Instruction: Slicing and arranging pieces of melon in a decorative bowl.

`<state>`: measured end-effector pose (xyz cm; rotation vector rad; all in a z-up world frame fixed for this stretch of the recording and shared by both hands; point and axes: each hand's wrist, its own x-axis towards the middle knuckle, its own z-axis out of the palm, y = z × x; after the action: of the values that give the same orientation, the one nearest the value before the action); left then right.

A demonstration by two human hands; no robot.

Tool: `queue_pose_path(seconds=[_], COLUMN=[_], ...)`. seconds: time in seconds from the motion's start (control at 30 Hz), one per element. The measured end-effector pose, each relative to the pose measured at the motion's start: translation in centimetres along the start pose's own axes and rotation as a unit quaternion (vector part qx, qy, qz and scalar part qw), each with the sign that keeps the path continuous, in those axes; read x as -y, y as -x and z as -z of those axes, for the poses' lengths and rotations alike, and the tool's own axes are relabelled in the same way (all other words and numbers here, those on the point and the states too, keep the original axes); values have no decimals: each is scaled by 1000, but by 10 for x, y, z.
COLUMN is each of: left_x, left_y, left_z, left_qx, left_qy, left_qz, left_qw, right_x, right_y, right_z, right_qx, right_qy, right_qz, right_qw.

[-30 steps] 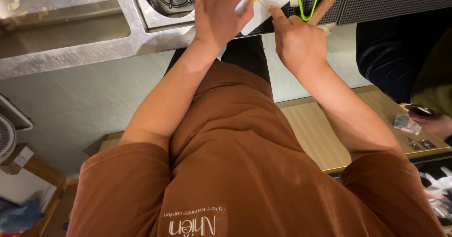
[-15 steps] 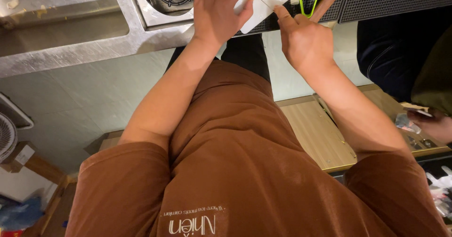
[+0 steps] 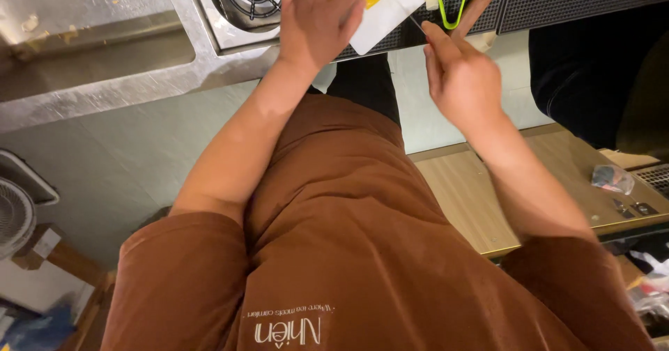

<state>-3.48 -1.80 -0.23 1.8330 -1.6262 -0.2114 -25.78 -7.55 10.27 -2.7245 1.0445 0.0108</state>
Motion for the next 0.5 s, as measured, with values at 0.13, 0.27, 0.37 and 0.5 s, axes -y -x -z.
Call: queue_pose_path(seconds=[0.13, 0.27, 0.37, 0.5], left_x=[16, 24, 24, 20], left_y=[-4, -11, -12, -14], left_z=[7, 6, 2, -4], left_qx=[38, 78, 97, 34], left_qy=[-19, -27, 24, 33], left_qz=[-29, -35, -42, -23], left_qw=[999, 996, 994, 999], right_x=[35, 63, 76, 86], right_y=[8, 7, 5, 0], right_z=[-4, -35, -49, -56], right_qx=[-11, -46, -58, -67], right_qy=[-191, -198, -189, -191], right_qz=[-108, -152, -179, -183], right_qw=[975, 967, 964, 962])
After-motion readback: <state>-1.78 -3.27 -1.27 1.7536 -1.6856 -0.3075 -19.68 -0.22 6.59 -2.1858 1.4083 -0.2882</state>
